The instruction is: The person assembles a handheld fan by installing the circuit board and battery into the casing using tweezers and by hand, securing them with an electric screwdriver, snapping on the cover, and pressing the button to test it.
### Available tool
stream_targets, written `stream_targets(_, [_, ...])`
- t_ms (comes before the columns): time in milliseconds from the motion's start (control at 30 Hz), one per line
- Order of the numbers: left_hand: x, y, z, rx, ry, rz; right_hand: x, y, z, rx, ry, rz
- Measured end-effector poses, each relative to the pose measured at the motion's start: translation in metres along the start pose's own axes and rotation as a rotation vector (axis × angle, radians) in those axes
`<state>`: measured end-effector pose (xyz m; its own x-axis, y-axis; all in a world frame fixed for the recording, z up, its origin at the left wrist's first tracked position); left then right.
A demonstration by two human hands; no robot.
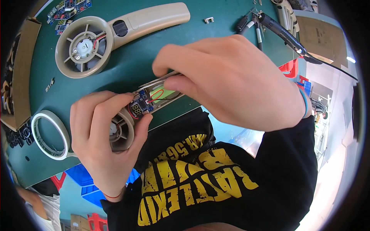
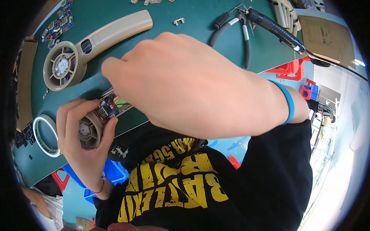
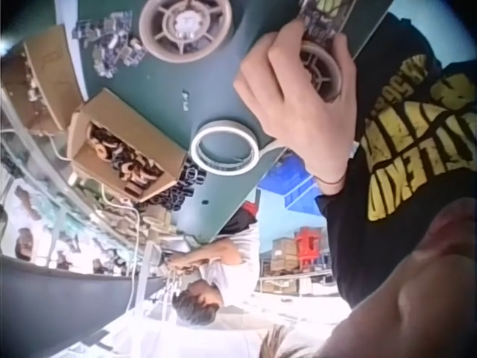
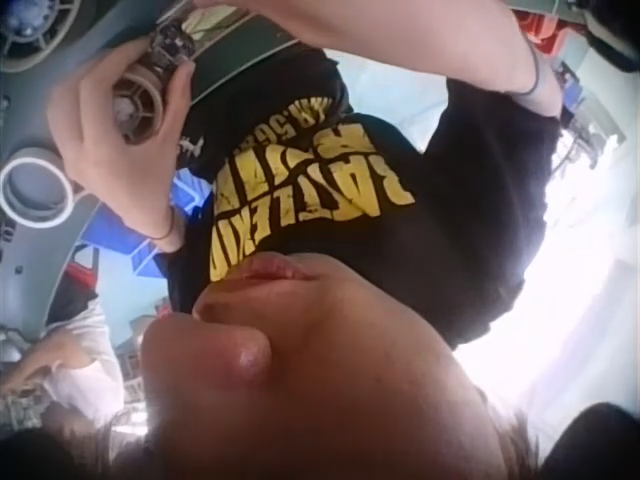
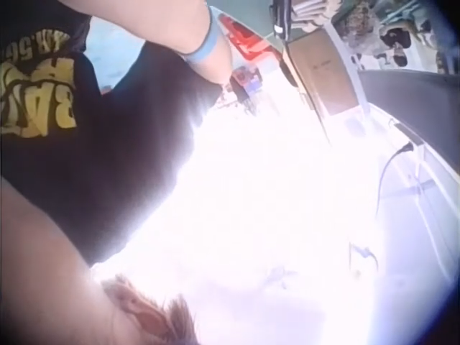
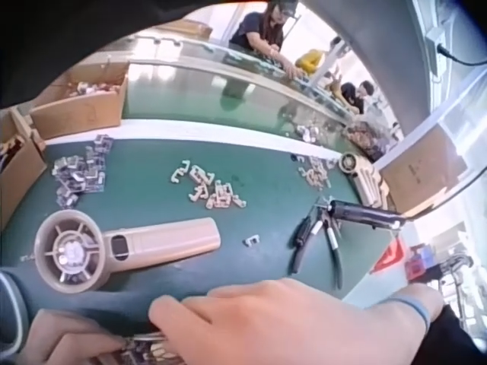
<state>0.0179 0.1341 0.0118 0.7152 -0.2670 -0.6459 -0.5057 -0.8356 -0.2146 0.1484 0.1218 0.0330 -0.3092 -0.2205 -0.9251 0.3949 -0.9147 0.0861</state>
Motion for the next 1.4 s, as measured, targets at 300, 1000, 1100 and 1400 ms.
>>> stream_targets(300, [-0.001,-0.001,0.0,-0.005,0.01,0.0,0.007,-0.004,-0.004,0.048,-0.161,0.097])
stream_targets(1000, [0.007,0.0,0.008,0.039,0.06,-0.007,-0.002,-0.026,0.016,0.032,0.024,0.162])
stream_targets(1100, [-0.006,0.0,0.004,0.024,0.03,-0.021,-0.004,-0.037,0.022,0.034,-0.007,0.309])
stream_targets(1400, [-0.007,-0.006,0.003,0.064,0.089,-0.01,0.002,-0.023,0.013,0.099,-0.02,0.197])
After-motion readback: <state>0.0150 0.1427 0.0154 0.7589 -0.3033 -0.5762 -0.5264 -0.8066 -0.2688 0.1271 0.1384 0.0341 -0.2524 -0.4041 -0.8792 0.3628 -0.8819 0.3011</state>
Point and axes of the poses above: each hand's wrist, its own y-axis away from the middle knuckle, its own x-axis out of the palm, z = x × y, the point moved 10 cm from there along -y, towards the middle knuckle, and after that the axes turned 4 degrees about -z, right-handed, at the moved point
